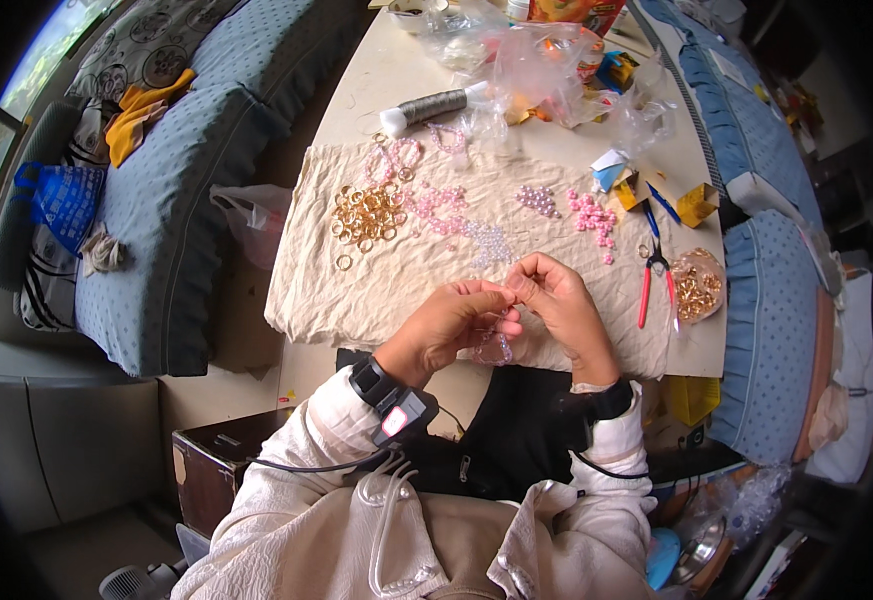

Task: The person assembles a beaded keychain by threading pink and white beads onto a wire, then uses pliers to attach a metal ring and secure the ends. The person handles beads, wire, pliers, and metal rings on a table covered with a cloth.

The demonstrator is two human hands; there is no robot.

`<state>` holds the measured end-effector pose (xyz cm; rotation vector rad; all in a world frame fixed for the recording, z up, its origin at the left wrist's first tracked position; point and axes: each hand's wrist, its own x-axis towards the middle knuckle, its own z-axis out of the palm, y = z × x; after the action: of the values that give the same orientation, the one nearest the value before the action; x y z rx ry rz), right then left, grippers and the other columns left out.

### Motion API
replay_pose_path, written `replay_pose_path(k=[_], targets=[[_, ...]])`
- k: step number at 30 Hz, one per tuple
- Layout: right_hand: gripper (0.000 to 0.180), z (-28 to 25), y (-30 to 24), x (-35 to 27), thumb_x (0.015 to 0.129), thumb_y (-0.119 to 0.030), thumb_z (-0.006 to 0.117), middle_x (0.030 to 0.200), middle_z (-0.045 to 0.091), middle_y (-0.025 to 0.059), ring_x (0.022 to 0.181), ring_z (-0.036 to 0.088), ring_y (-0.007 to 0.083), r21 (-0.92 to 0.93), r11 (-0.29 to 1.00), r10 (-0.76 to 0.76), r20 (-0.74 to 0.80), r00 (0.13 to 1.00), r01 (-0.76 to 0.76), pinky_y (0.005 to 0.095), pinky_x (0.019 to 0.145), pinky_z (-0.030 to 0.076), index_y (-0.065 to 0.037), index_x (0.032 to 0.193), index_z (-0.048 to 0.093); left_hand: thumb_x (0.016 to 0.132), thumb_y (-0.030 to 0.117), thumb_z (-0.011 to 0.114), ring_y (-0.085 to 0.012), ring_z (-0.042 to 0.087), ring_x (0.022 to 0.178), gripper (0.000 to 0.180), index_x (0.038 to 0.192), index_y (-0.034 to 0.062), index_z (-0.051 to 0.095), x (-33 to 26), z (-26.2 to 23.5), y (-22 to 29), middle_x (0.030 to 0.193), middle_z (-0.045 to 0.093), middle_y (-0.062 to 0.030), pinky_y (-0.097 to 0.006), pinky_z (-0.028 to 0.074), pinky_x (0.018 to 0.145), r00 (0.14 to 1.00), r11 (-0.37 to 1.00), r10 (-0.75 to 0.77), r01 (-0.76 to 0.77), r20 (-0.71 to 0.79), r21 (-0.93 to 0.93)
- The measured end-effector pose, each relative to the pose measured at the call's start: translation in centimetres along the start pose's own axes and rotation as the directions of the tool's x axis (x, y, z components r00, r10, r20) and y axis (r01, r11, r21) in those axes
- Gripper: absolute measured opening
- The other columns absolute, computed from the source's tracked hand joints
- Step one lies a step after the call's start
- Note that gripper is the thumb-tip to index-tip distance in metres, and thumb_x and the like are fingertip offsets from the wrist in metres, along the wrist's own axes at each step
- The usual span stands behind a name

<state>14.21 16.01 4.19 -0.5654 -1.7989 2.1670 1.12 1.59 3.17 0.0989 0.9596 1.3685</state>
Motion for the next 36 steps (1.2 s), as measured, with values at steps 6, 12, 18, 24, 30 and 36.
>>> replay_pose_path(k=[6, 12, 18, 24, 30, 36], targets=[[0.019, -0.2, 0.5, 0.4, 0.102, -0.018, 0.071, 0.085, 0.065, -0.0027, 0.08, 0.057, 0.0039, -0.075, 0.994, 0.071, -0.145, 0.987, -0.083, 0.0218, 0.074, 0.048, 0.0, 0.096, 0.07, 0.104, 0.019, 0.067, -0.0152, 0.075, 0.088, 0.016, 0.112, 0.0054, 0.069, -0.6, -0.4, -0.3, 0.1, 0.075, -0.0067, -0.029, 0.061, 0.073, 0.999, 1.0, 0.0, 0.0, 0.049, 0.008], [0.021, 0.5, 1.2, 0.6, 0.1, -0.023, 0.074, 0.084, 0.064, -0.0036, 0.077, 0.055, 0.0038, -0.024, 0.999, 0.018, -0.133, 0.991, -0.021, 0.0207, 0.071, 0.045, -0.002, 0.098, 0.07, 0.103, 0.013, 0.067, -0.0195, 0.074, 0.099, 0.019, 0.12, 0.0047, 0.066, -0.8, -1.3, -0.6, 0.104, 0.074, -0.0086, -0.033, 0.06, 0.087, 0.992, 0.997, 0.004, -0.013, 0.122, 0.072], [0.019, 1.3, 1.1, 0.2, 0.102, -0.018, 0.071, 0.085, 0.069, 0.0025, 0.077, 0.061, 0.0068, -0.076, 0.995, 0.056, -0.187, 0.981, -0.072, 0.0237, 0.069, 0.051, 0.001, 0.101, 0.07, 0.102, 0.012, 0.066, -0.0169, 0.073, 0.095, 0.024, 0.125, 0.0053, 0.061, -1.5, -0.2, -0.4, 0.099, 0.073, -0.0073, -0.033, 0.06, 0.085, 0.976, 0.981, 0.155, -0.17, 0.153, 0.089], [0.017, 2.5, 1.3, -0.3, 0.1, -0.016, 0.071, 0.088, 0.071, 0.0029, 0.083, 0.062, 0.0078, -0.153, 0.986, -0.094, -0.158, 0.983, 0.07, 0.0263, 0.074, 0.051, 0.0, 0.097, 0.072, 0.102, 0.014, 0.067, -0.0111, 0.058, 0.052, 0.009, 0.109, 0.0097, 0.063, -1.7, 0.2, -0.3, 0.071, 0.067, -0.0043, -0.023, 0.047, 0.051, 0.982, 0.975, 0.166, -0.15, -0.086, 0.166], [0.017, 2.7, 1.7, -0.1, 0.1, -0.016, 0.071, 0.091, 0.071, 0.0085, 0.082, 0.065, 0.0152, -0.364, 0.901, -0.305, -0.145, 0.941, 0.236, 0.0296, 0.074, 0.052, 0.0, 0.098, 0.07, 0.1, 0.013, 0.068, -0.007, 0.045, 0.04, 0.005, 0.099, 0.0102, 0.063, -1.8, -0.2, -0.3, 0.064, 0.062, -0.0015, -0.022, 0.03, 0.038, 0.963, 0.965, 0.229, -0.205, -0.144, 0.167], [0.031, -4.6, 0.2, -1.2, 0.096, -0.024, 0.074, 0.105, 0.071, 0.0153, 0.095, 0.07, 0.0298, -0.749, 0.638, -0.384, -0.511, 0.769, -0.179, 0.0392, 0.083, 0.055, -0.004, 0.115, 0.062, 0.098, 0.01, 0.07, -0.011, 0.059, 0.048, 0.011, 0.091, 0.0064, 0.063, -2.7, -1.7, 1.6, 0.062, 0.063, -0.0034, -0.024, 0.04, 0.04, 0.895, 0.864, 0.398, -0.29, -0.204, 0.412]])
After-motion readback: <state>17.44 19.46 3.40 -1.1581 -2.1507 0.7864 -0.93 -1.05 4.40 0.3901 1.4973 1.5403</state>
